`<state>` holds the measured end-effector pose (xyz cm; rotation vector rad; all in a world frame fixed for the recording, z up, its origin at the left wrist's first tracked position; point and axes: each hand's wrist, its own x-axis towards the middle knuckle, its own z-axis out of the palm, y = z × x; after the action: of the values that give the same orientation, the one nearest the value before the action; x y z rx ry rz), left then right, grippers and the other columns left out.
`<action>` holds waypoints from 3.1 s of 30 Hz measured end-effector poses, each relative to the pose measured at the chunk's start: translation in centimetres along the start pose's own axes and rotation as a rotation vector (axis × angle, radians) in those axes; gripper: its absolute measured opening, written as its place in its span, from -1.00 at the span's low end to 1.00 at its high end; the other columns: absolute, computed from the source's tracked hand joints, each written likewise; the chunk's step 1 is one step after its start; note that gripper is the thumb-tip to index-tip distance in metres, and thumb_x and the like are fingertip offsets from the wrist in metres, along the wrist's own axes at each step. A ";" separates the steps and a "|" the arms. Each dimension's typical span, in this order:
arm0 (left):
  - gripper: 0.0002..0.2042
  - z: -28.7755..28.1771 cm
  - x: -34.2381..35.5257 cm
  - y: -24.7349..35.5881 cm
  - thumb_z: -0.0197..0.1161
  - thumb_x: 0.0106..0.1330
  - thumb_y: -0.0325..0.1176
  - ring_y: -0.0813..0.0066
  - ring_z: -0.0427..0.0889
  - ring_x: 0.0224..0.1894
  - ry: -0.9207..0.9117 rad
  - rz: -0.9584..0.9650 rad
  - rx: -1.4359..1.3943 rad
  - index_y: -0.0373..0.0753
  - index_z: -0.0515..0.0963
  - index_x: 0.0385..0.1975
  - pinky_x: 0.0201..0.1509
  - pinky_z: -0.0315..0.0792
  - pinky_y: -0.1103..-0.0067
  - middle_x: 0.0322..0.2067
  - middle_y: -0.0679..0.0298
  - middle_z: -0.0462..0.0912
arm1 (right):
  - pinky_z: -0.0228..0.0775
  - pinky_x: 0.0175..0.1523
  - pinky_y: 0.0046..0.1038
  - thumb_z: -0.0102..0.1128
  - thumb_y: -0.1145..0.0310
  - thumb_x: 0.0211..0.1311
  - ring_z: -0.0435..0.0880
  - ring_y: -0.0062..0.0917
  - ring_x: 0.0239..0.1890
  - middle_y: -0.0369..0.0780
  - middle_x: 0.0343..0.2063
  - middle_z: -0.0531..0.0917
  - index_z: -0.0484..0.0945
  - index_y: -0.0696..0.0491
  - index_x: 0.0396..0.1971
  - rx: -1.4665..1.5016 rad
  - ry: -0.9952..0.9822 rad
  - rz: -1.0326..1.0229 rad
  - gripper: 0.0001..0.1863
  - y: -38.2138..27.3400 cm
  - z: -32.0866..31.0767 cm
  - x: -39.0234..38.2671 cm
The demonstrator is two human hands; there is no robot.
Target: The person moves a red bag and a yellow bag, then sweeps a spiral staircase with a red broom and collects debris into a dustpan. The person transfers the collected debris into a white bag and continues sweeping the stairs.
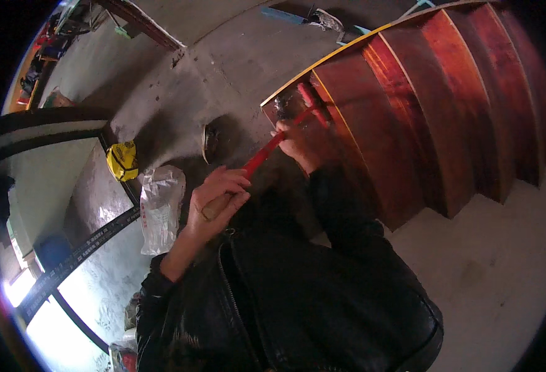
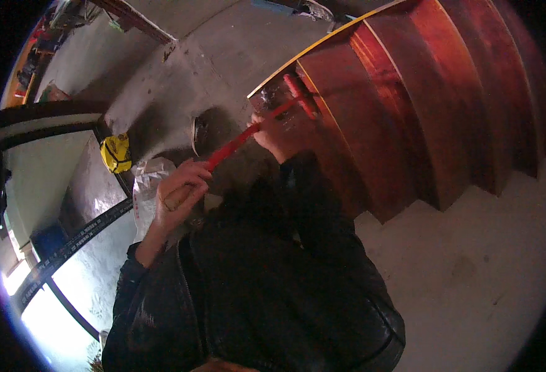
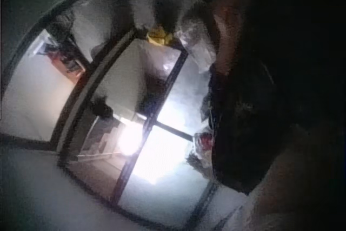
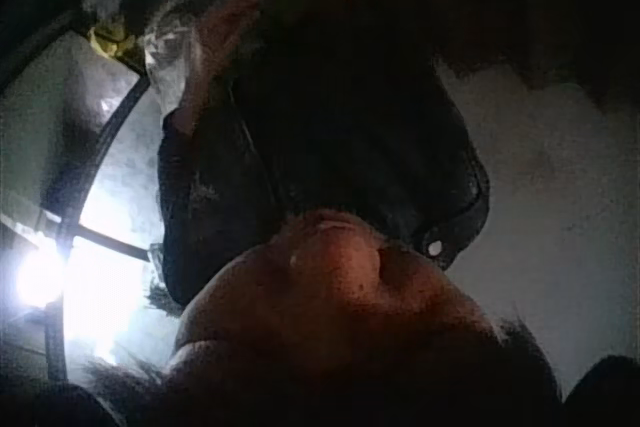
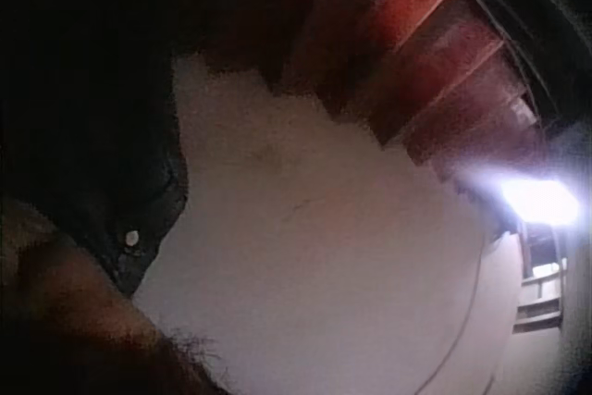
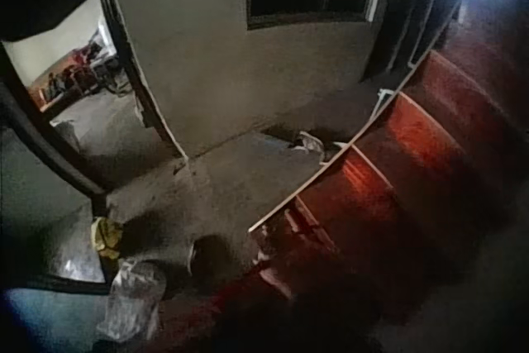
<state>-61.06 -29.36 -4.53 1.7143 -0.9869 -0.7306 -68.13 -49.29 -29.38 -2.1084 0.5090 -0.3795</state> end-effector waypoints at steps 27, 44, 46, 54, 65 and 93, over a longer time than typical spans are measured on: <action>-0.92 -11.3 -8.4 -7.1 0.27 0.05 -0.48 0.40 0.55 -0.07 -0.265 0.019 -0.107 -0.22 0.52 -0.47 0.22 0.12 0.28 -0.36 0.31 0.61 | 0.20 -0.39 -0.38 0.11 0.57 -0.10 0.32 -0.53 -0.52 -0.25 -0.69 0.28 0.24 0.08 -0.74 -0.063 0.150 0.192 -0.77 -2.1 14.4 -9.8; -0.92 -10.4 -5.8 -16.0 0.22 0.11 -0.48 0.46 0.55 -0.20 -0.001 0.019 -0.300 -0.20 0.53 -0.40 0.20 0.09 0.33 -0.27 0.32 0.60 | 0.29 -0.34 -0.22 0.25 0.38 -0.09 0.48 -0.14 -0.44 -0.06 -0.61 0.48 0.33 0.13 -0.70 0.131 0.285 0.212 -0.74 -2.9 16.5 -0.6; -0.91 -10.2 -6.6 -16.7 0.22 0.12 -0.48 0.49 0.56 -0.22 0.071 -0.081 -0.367 -0.20 0.54 -0.37 0.21 0.08 0.33 -0.28 0.33 0.61 | 0.29 -0.34 -0.22 0.24 0.35 -0.10 0.48 -0.14 -0.44 -0.06 -0.61 0.48 0.33 0.12 -0.72 0.092 0.200 0.211 -0.73 -2.9 17.8 -0.5; -0.93 -22.8 -15.0 -9.3 0.19 0.09 -0.54 0.48 0.60 -0.17 0.107 -0.056 0.207 -0.27 0.55 -0.43 0.28 -0.01 0.27 -0.31 0.30 0.65 | 0.18 -0.38 -0.25 0.21 0.46 -0.12 0.38 -0.16 -0.50 -0.12 -0.64 0.39 0.25 0.08 -0.71 -0.033 0.060 -0.131 -0.73 -19.7 24.1 -2.6; -0.83 -14.1 -9.6 -12.9 0.23 0.09 -0.56 0.42 0.53 -0.07 -0.101 -0.083 -0.181 -0.29 0.54 -0.29 0.14 0.26 0.50 -0.16 0.23 0.57 | 0.24 -0.37 -0.32 0.15 0.47 -0.04 0.41 -0.24 -0.50 -0.11 -0.62 0.40 0.30 0.11 -0.66 -0.237 0.240 0.021 -0.81 -10.6 14.4 -4.0; -0.82 -20.0 -12.9 -7.6 0.27 -0.01 -0.52 0.35 0.57 -0.11 -0.031 -0.066 0.201 -0.25 0.57 -0.35 0.25 0.05 0.27 -0.25 0.18 0.63 | 0.23 -0.43 -0.27 0.18 0.48 -0.18 0.45 -0.19 -0.50 -0.11 -0.63 0.46 0.32 0.08 -0.72 -0.069 -0.007 -0.111 -0.82 -15.5 21.8 -2.7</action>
<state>-48.70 -7.63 -4.78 1.9222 -1.0584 -0.7217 -57.38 -24.66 -28.50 -2.2098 0.4067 -0.4229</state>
